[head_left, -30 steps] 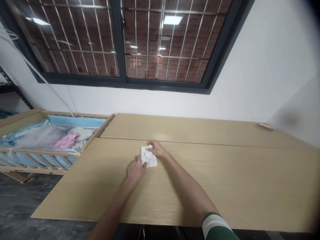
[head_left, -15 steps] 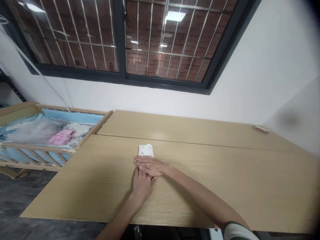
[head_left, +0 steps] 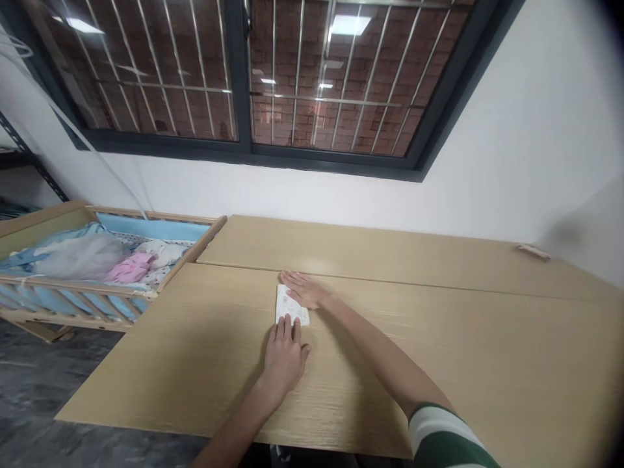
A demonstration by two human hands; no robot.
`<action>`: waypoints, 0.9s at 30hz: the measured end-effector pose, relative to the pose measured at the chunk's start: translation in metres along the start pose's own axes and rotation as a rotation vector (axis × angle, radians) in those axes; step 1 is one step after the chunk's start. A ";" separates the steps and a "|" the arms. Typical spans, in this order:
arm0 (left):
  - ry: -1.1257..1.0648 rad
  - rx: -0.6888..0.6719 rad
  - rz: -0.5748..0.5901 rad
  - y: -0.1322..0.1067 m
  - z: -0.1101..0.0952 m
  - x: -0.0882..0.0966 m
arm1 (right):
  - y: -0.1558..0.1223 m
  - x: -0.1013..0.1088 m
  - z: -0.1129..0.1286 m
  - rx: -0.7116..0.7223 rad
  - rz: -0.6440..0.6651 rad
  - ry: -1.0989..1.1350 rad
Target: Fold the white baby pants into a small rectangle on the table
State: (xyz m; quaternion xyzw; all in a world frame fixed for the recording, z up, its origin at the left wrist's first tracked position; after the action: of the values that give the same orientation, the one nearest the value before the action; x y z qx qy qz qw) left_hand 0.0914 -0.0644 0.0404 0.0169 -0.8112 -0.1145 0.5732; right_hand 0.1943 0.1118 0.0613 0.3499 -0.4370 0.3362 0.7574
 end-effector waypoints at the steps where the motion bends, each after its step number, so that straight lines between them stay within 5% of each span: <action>1: -0.030 -0.021 0.019 0.004 0.005 0.007 | -0.001 0.002 -0.001 -0.016 -0.039 -0.008; 3: -0.074 -0.015 0.058 0.015 0.020 0.022 | -0.007 0.009 -0.001 -0.092 -0.157 -0.028; 7: 0.023 0.241 0.105 0.043 0.054 0.037 | -0.024 0.018 0.003 -0.291 -0.445 0.028; 15: -0.007 0.242 0.203 0.062 0.050 0.026 | -0.033 -0.011 0.016 -0.450 -0.374 0.236; 21: -0.057 0.277 0.197 0.017 0.066 0.046 | -0.022 -0.022 0.066 -0.525 -0.230 0.298; 24: -0.110 0.280 0.183 -0.029 0.088 0.058 | -0.012 -0.034 0.112 -0.518 -0.160 0.317; 27: -0.297 0.318 0.127 -0.094 0.133 0.079 | 0.004 -0.050 0.178 -0.352 -0.070 0.353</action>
State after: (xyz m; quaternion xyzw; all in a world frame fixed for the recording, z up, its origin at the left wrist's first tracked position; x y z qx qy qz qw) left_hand -0.0697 -0.1468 0.0525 0.0390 -0.8939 0.0500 0.4437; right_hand 0.0961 -0.0426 0.0840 0.1633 -0.3372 0.2843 0.8825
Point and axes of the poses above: each hand's wrist, its own y-axis towards the middle knuckle, its own x-axis out of the back of the hand, z = x × y, the point moved 4 cm from there along y, towards the middle knuckle, and after that the axes turned 8 degrees about x, right-handed, at the moved point
